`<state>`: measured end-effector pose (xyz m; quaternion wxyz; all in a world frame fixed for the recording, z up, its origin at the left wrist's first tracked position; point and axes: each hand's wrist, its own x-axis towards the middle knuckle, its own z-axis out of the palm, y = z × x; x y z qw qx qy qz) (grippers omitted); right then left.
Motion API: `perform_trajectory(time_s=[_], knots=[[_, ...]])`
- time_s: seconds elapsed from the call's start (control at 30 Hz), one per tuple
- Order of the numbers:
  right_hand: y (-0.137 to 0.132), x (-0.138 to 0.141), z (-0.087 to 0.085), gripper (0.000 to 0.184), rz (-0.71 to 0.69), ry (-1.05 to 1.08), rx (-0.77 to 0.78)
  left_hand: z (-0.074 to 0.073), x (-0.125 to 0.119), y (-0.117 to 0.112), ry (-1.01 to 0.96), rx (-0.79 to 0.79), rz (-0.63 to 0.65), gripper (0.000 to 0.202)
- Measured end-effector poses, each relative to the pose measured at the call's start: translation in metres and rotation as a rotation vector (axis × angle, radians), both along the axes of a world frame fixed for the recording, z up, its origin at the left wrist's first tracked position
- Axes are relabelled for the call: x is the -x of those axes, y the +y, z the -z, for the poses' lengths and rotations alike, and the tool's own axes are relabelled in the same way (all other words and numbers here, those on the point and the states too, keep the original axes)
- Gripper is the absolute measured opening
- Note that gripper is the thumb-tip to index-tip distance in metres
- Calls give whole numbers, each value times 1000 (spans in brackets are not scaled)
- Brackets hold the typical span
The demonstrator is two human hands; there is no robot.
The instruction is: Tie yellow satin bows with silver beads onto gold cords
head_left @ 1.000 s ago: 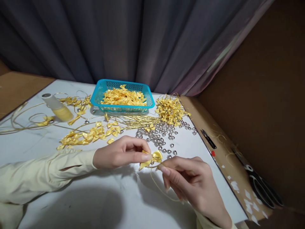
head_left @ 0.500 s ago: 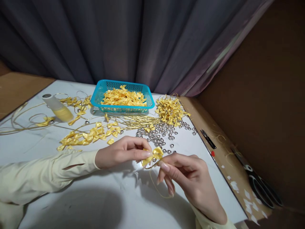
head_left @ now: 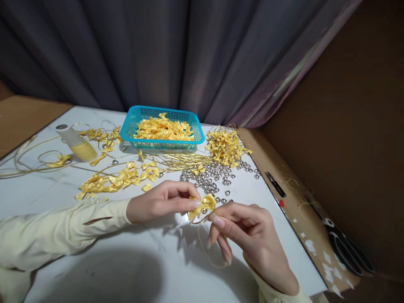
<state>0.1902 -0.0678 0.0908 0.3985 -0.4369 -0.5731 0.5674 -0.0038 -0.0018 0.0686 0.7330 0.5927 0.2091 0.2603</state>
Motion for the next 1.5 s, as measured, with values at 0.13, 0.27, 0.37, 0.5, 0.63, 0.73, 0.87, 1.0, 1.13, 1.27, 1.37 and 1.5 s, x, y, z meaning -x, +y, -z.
perform_trajectory(time_s=[0.13, 0.27, 0.37, 0.5, 0.63, 0.73, 0.87, 1.0, 1.13, 1.27, 1.37, 1.5], knots=[[-1, -1, 0, 18, -19, 58, 49, -1, 0, 0, 30, -44, -1, 16], [-2, -2, -1, 17, -45, 111, 142, -5, 1, -1, 67, -138, 7, 15], [-2, -4, -2, 17, -85, 143, 223, -8, 2, -1, 81, -229, 46, 13], [-1, -5, -2, 17, -105, 157, 284, -11, 2, -2, 110, -327, 78, 11], [0, -6, 0, 18, -107, 153, 265, -9, 1, -1, 120, -251, 87, 12], [1, -6, 1, 16, -112, 153, 234, -8, 2, 0, 113, -187, 95, 13], [3, -6, 3, 10, -113, 172, 199, -8, 3, -1, 100, -150, 89, 13], [6, -5, 6, 8, -107, 182, 175, -11, 3, -2, 76, -131, 92, 13], [5, -3, 5, 10, -78, 79, 102, -13, 3, -2, 59, -143, 96, 10], [3, 0, 1, 20, -21, -185, -133, -12, 3, 1, 87, -157, 90, 11], [4, 2, 1, 23, 19, -339, -283, -10, 3, 3, 109, -187, 73, 13], [10, 0, 5, 23, -8, -465, -323, -8, 1, 4, 152, -252, 14, 14]])
